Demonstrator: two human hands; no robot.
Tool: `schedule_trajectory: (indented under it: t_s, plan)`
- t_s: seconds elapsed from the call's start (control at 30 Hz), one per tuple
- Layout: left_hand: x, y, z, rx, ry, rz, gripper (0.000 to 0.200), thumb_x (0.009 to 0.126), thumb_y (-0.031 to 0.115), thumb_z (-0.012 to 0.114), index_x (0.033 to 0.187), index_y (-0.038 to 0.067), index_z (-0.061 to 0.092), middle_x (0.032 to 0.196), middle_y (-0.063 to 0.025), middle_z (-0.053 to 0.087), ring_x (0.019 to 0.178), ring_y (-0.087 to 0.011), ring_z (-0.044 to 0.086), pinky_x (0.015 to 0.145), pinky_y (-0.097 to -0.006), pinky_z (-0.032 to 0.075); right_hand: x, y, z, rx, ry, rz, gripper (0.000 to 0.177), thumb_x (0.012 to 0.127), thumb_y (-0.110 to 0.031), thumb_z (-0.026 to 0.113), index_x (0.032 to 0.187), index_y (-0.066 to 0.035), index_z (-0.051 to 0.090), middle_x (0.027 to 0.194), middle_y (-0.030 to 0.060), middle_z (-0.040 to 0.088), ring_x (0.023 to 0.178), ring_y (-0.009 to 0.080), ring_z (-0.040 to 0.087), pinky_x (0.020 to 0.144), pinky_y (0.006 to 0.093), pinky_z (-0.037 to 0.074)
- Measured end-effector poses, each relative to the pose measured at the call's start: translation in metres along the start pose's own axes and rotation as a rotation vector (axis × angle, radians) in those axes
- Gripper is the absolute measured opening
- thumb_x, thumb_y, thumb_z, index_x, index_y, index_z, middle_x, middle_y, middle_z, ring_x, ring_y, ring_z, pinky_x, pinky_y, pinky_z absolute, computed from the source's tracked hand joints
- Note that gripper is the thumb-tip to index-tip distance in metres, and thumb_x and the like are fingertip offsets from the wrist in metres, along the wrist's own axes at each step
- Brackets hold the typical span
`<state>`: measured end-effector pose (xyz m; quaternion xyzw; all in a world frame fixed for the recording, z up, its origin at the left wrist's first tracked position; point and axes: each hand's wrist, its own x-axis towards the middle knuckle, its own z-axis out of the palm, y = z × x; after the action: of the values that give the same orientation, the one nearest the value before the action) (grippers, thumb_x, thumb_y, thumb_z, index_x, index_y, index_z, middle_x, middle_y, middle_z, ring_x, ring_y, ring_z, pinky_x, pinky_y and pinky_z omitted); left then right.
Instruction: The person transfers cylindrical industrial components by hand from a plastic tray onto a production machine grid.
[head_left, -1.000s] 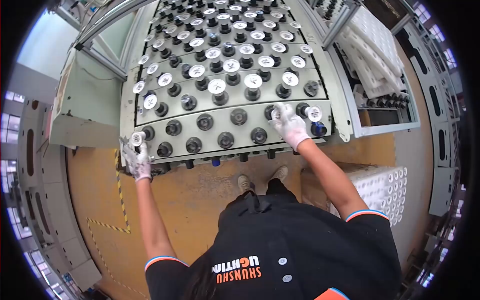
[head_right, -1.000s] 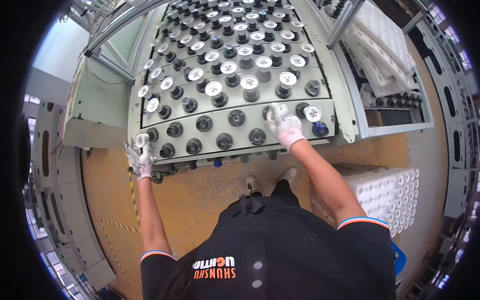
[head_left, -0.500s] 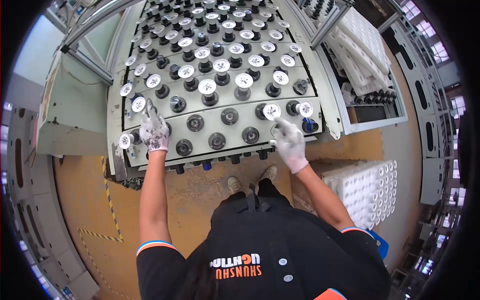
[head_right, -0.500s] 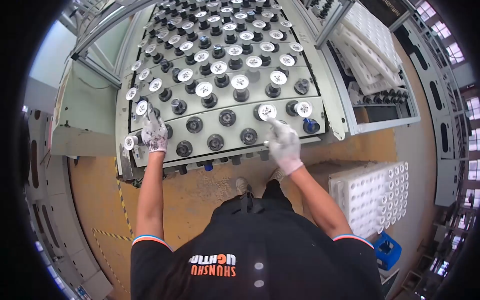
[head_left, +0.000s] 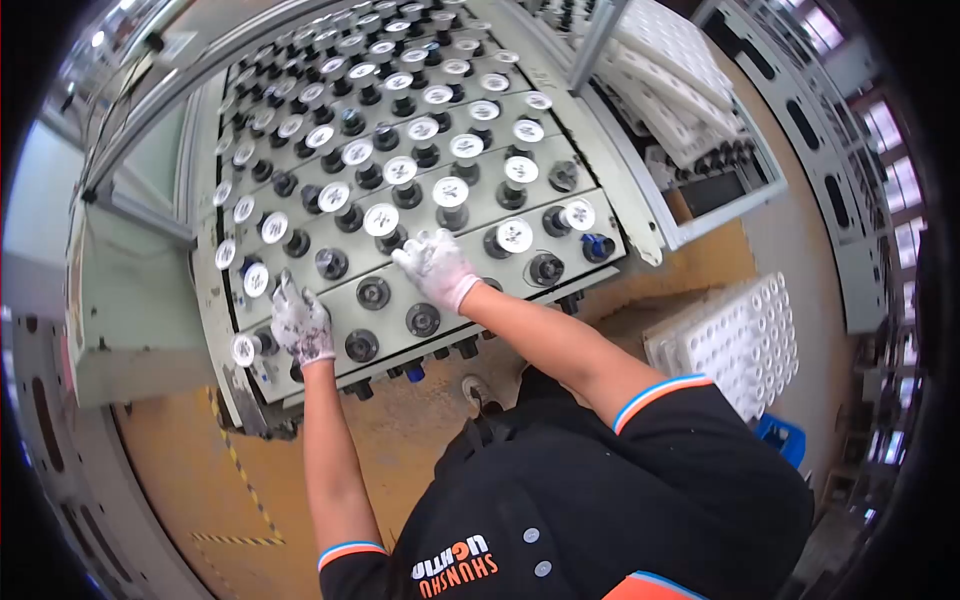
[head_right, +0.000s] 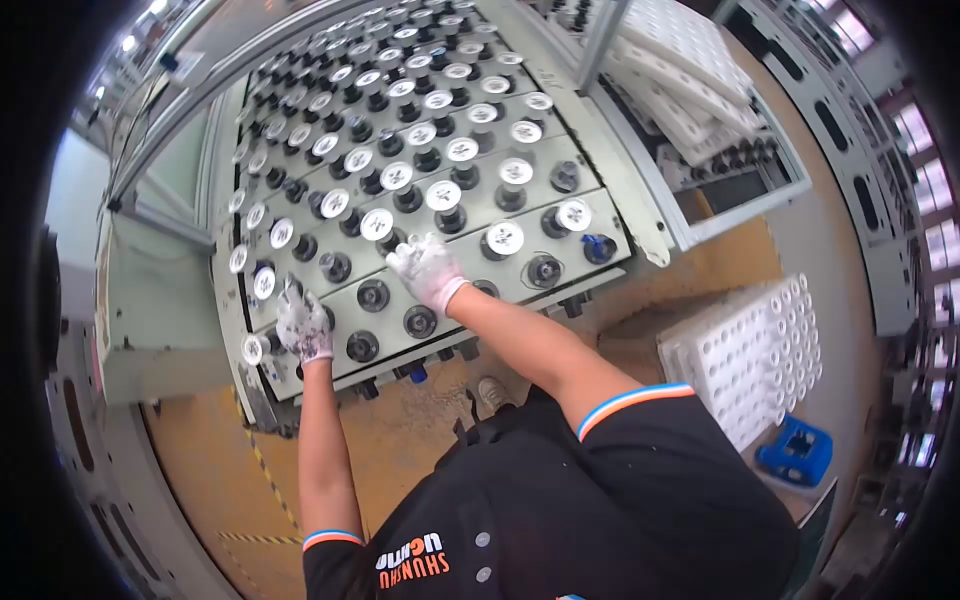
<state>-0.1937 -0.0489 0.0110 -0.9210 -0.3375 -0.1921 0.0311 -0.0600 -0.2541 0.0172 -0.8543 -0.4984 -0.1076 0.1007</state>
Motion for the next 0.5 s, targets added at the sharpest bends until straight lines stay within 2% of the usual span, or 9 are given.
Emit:
schedule_trajectory:
  t_s: [0.1, 0.17, 0.23, 0.27, 0.33, 0.37, 0.4, 0.43, 0.5]
  plan:
    - [-0.002, -0.001, -0.003, -0.034, -0.026, -0.007, 0.050, 0.081, 0.023, 0.059, 0.128, 0.010, 0.050, 0.114, -0.0149, 0.059, 0.097, -0.0313, 0.060, 0.078, -0.0420, 0.050, 0.005, 0.001, -0.007, 0.099, -0.186, 0.044, 0.026, 0.082, -0.027, 0.056, 0.104, -0.015, 0.061, 0.092, 0.0059, 0.061, 0.089, 0.0261, 0.059, 0.075, 0.0450, 0.041]
    - [-0.005, -0.014, 0.015, 0.083, -0.030, 0.029, 0.053, 0.082, 0.028, 0.057, 0.131, 0.010, 0.049, 0.121, -0.0162, 0.057, 0.100, -0.0317, 0.060, 0.082, -0.0421, 0.049, 0.001, 0.003, -0.022, 0.132, -0.235, -0.030, 0.041, 0.082, -0.038, 0.055, 0.116, -0.015, 0.058, 0.109, 0.0106, 0.059, 0.104, 0.0294, 0.056, 0.085, 0.0480, 0.039]
    - [-0.005, -0.050, 0.063, 0.199, 0.225, 0.293, 0.051, 0.085, 0.032, 0.051, 0.130, 0.009, 0.051, 0.128, -0.0145, 0.055, 0.113, -0.0272, 0.055, 0.095, -0.0381, 0.044, -0.017, 0.002, -0.017, 0.273, 0.148, -0.018, 0.054, 0.082, -0.043, 0.055, 0.128, -0.016, 0.052, 0.128, 0.0145, 0.051, 0.119, 0.0328, 0.048, 0.095, 0.0504, 0.035]
    - [0.008, -0.033, 0.032, 0.318, -0.188, 0.090, 0.050, 0.088, 0.031, 0.048, 0.133, 0.009, 0.049, 0.131, -0.0135, 0.053, 0.120, -0.0253, 0.050, 0.099, -0.0364, 0.041, -0.025, 0.004, -0.041, 0.297, 0.059, -0.021, 0.057, 0.082, -0.043, 0.057, 0.132, -0.018, 0.049, 0.136, 0.0153, 0.045, 0.125, 0.0342, 0.043, 0.100, 0.0505, 0.032]
    - [0.021, -0.082, 0.093, 0.143, 0.008, 0.200, 0.044, 0.095, 0.032, 0.047, 0.130, 0.005, 0.052, 0.128, -0.0110, 0.056, 0.115, -0.0260, 0.053, 0.100, -0.0351, 0.039, -0.058, 0.013, -0.015, 0.339, 0.424, -0.017, 0.054, 0.079, -0.037, 0.062, 0.129, -0.020, 0.050, 0.131, 0.0124, 0.049, 0.118, 0.0338, 0.046, 0.098, 0.0489, 0.033]
    - [0.024, -0.063, 0.076, 0.061, 0.013, 0.172, 0.043, 0.095, 0.031, 0.047, 0.129, 0.005, 0.052, 0.128, -0.0111, 0.057, 0.115, -0.0257, 0.053, 0.100, -0.0349, 0.039, -0.085, 0.018, -0.055, 0.408, 0.157, 0.156, 0.054, 0.077, -0.035, 0.064, 0.127, -0.020, 0.052, 0.122, 0.0107, 0.053, 0.112, 0.0331, 0.049, 0.095, 0.0479, 0.035]
    - [0.020, -0.033, 0.050, -0.030, 0.021, 0.144, 0.042, 0.095, 0.030, 0.047, 0.129, 0.005, 0.053, 0.127, -0.0111, 0.057, 0.115, -0.0254, 0.053, 0.100, -0.0347, 0.039, -0.121, 0.024, -0.050, 0.349, 0.485, 0.129, 0.045, 0.079, -0.029, 0.063, 0.121, -0.019, 0.053, 0.112, 0.0098, 0.055, 0.106, 0.0326, 0.051, 0.092, 0.0464, 0.036]
    - [0.018, -0.017, 0.034, -0.094, 0.051, 0.132, 0.042, 0.095, 0.029, 0.047, 0.129, 0.005, 0.053, 0.127, -0.0111, 0.057, 0.114, -0.0251, 0.054, 0.099, -0.0345, 0.040, -0.154, 0.032, -0.044, 0.337, 0.515, 0.132, 0.036, 0.081, -0.023, 0.060, 0.116, -0.018, 0.054, 0.108, 0.0078, 0.056, 0.101, 0.0310, 0.054, 0.090, 0.0453, 0.037]
    - [0.013, 0.012, 0.013, -0.210, 0.136, 0.142, 0.040, 0.095, 0.027, 0.048, 0.128, 0.004, 0.053, 0.126, -0.0112, 0.058, 0.113, -0.0246, 0.054, 0.099, -0.0341, 0.040, -0.233, 0.047, -0.055, 0.408, 0.428, 0.307, 0.024, 0.079, -0.014, 0.059, 0.102, -0.014, 0.062, 0.096, 0.0075, 0.061, 0.092, 0.0266, 0.059, 0.085, 0.0414, 0.043]
